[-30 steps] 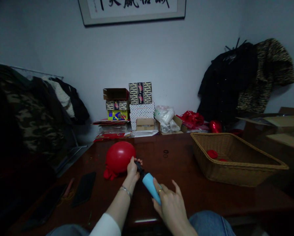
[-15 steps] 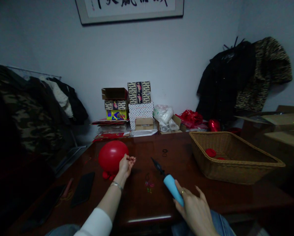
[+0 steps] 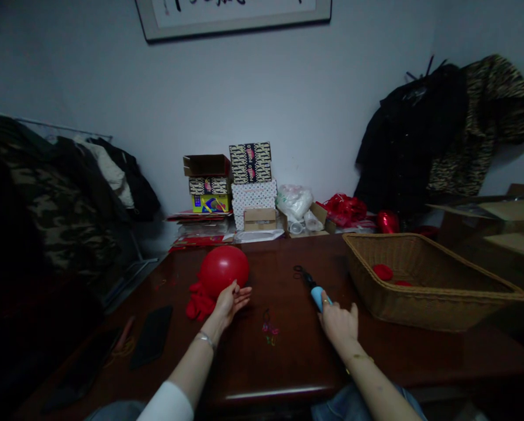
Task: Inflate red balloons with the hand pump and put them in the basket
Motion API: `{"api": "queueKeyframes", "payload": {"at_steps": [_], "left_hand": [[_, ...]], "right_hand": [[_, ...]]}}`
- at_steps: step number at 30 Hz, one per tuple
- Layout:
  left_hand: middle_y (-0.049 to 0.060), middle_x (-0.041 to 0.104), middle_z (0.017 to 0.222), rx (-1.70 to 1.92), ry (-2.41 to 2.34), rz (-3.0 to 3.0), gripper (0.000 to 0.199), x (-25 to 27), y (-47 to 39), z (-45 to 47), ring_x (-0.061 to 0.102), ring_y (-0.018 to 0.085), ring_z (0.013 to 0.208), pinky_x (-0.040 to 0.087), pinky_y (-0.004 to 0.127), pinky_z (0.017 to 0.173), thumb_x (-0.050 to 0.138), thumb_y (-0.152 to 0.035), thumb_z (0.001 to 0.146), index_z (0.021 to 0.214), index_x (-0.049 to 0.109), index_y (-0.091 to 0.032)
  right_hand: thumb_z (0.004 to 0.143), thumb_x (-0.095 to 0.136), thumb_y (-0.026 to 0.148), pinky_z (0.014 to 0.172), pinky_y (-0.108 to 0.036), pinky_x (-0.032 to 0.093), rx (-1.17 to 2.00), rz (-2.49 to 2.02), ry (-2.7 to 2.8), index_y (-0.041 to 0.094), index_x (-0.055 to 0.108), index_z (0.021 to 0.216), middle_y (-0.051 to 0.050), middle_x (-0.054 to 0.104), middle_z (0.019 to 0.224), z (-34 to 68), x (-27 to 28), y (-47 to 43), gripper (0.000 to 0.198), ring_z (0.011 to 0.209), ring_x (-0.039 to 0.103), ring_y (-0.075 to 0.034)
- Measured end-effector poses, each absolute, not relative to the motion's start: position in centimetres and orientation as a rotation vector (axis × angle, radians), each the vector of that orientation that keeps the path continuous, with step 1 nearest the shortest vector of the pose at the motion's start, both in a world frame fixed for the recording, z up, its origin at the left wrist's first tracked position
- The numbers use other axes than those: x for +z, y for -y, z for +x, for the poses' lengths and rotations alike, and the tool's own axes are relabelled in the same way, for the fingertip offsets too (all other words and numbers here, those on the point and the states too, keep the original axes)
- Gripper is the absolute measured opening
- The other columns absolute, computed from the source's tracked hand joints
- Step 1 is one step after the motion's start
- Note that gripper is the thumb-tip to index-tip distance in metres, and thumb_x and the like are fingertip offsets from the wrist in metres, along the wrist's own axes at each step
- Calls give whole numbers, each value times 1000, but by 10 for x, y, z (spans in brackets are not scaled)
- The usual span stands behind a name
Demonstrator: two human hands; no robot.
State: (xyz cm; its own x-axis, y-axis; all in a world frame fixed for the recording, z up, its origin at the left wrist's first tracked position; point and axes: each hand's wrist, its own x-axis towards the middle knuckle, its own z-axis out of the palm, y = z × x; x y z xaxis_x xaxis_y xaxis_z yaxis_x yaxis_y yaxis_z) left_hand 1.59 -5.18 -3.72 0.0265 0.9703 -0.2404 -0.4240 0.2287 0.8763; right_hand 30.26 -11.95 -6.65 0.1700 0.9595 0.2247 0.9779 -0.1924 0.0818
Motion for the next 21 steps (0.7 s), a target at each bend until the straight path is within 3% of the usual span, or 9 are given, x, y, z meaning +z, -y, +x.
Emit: {"api": "queueKeyframes", "payload": {"at_steps": [7, 15, 17, 19, 21], "left_hand": [[16, 70, 86, 1124, -1063, 827, 33, -47, 61, 6, 66, 19, 75, 47, 32, 71, 47, -40, 84, 62, 39, -18], [15, 70, 85, 1031, -1127, 924, 38, -51, 71, -10, 64, 18, 70, 45, 27, 63, 49, -46, 81, 58, 39, -18], [15, 70, 86, 1021, -1138, 939, 39, -52, 73, -14, 63, 17, 69, 45, 27, 62, 49, -46, 82, 57, 40, -17], [15, 70, 87, 1010, -1137, 951, 38, -52, 75, -18, 63, 18, 70, 45, 27, 63, 49, -46, 81, 57, 41, -17], [15, 70, 89, 994, -1123, 970, 38, -52, 76, -22, 63, 18, 72, 46, 28, 64, 50, -46, 81, 57, 41, -17]], "right_hand": [[86, 44, 26, 90, -55, 25, -360, -2370, 1983, 16, 38, 135, -15, 67, 90, 305, -79, 111, 51, 75, 65, -25], [87, 45, 37, 89, -59, 26, -346, -2391, 1993, 15, 39, 135, -14, 68, 83, 303, -85, 112, 53, 74, 65, -27], [87, 45, 41, 90, -61, 24, -373, -2392, 1978, 15, 39, 135, -16, 67, 91, 301, -85, 113, 56, 78, 65, -29], [86, 45, 45, 92, -64, 20, -420, -2401, 1945, 14, 38, 136, -22, 61, 110, 299, -85, 113, 60, 97, 60, -35], [84, 47, 45, 95, -65, 14, -524, -2359, 1907, 13, 36, 137, -24, 49, 128, 296, -85, 113, 63, 120, 42, -39]]}}
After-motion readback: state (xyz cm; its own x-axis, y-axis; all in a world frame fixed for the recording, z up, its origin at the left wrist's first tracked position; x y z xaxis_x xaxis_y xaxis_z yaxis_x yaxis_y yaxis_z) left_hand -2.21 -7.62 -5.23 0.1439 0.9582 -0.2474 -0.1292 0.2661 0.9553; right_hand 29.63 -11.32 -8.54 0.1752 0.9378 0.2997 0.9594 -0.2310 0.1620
